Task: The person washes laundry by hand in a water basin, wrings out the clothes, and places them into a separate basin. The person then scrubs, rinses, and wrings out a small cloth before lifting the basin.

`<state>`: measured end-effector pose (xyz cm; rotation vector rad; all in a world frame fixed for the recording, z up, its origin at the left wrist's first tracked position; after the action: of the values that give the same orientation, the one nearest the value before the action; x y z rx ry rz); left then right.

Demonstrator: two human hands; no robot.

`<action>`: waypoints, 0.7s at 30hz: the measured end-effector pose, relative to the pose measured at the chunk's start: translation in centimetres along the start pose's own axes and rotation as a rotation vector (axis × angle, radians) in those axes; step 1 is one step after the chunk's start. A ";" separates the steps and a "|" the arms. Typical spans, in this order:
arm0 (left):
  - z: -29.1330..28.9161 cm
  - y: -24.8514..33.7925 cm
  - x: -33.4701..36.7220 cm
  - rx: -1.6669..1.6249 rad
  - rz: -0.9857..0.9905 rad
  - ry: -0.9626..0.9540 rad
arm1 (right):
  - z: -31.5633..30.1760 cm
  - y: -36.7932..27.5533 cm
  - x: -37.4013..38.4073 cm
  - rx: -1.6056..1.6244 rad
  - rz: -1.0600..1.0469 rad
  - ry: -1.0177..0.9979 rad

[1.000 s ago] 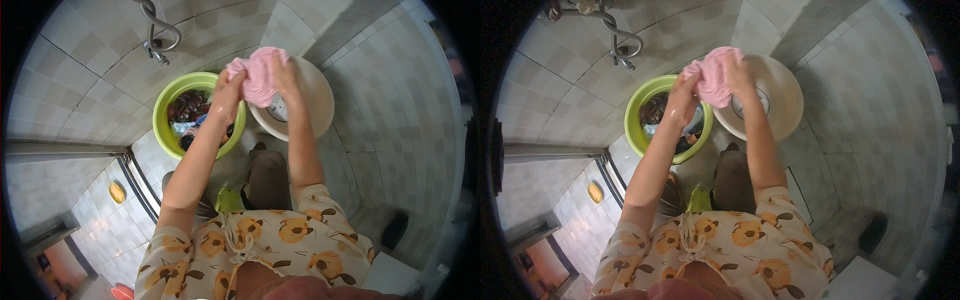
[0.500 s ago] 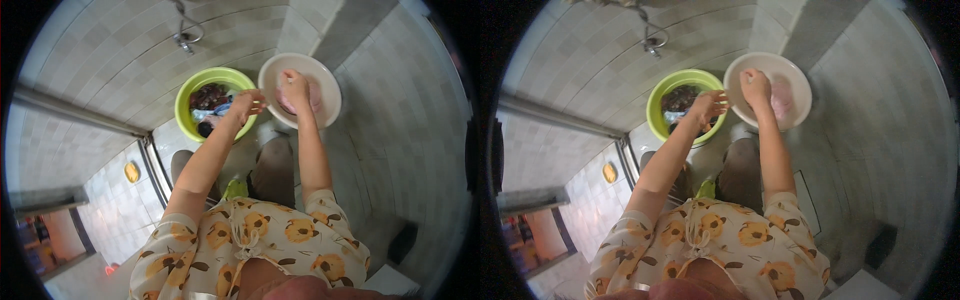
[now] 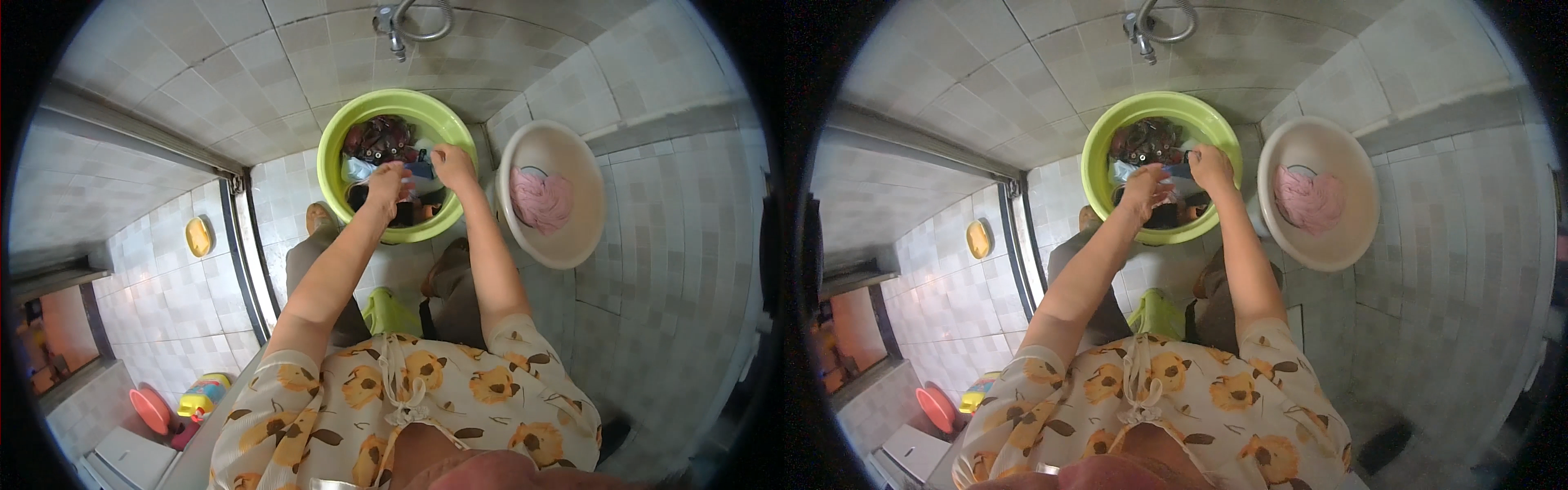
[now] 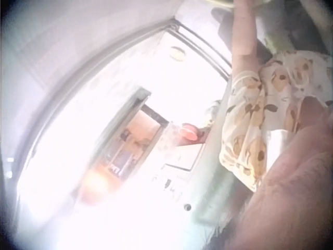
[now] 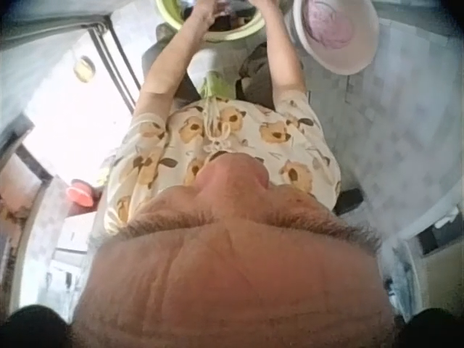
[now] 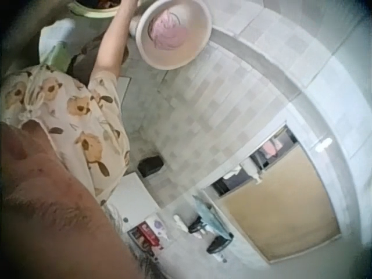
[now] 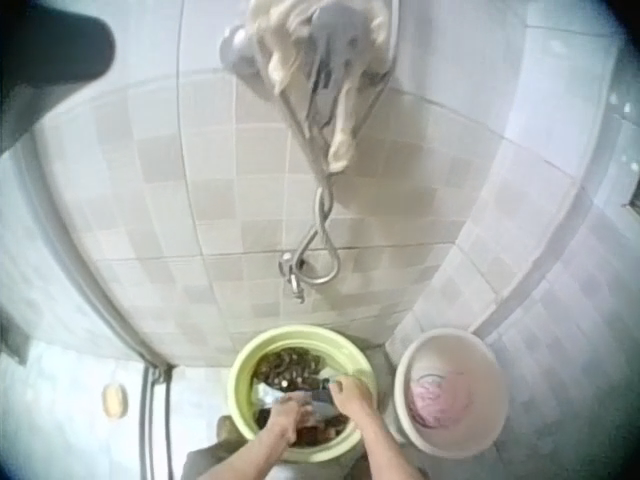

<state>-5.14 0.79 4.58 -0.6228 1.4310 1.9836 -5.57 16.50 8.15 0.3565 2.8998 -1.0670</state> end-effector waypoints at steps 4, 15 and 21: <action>-0.7 2.2 1.2 -0.112 0.030 0.082 | 6.4 -1.0 3.2 -0.203 -0.062 -0.051; 2.7 3.4 -2.3 -0.222 0.082 -0.037 | 27.0 13.7 9.4 0.723 -0.453 -0.241; 3.6 4.1 -2.4 -0.230 -0.083 -0.092 | 22.3 13.1 15.2 -0.664 0.051 -0.357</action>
<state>-6.39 2.75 10.01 -0.6691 1.1143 2.0989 -18.55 14.92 -18.88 0.1787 2.6848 -0.1007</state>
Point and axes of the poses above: each hand's wrist, its own x-axis towards the middle knuckle, its own z-axis out of the palm, y = z × x, the point moved 3 cm from there along x, towards the middle knuckle, and after that the axes turned 1 degree about x, right-handed, at the moved point
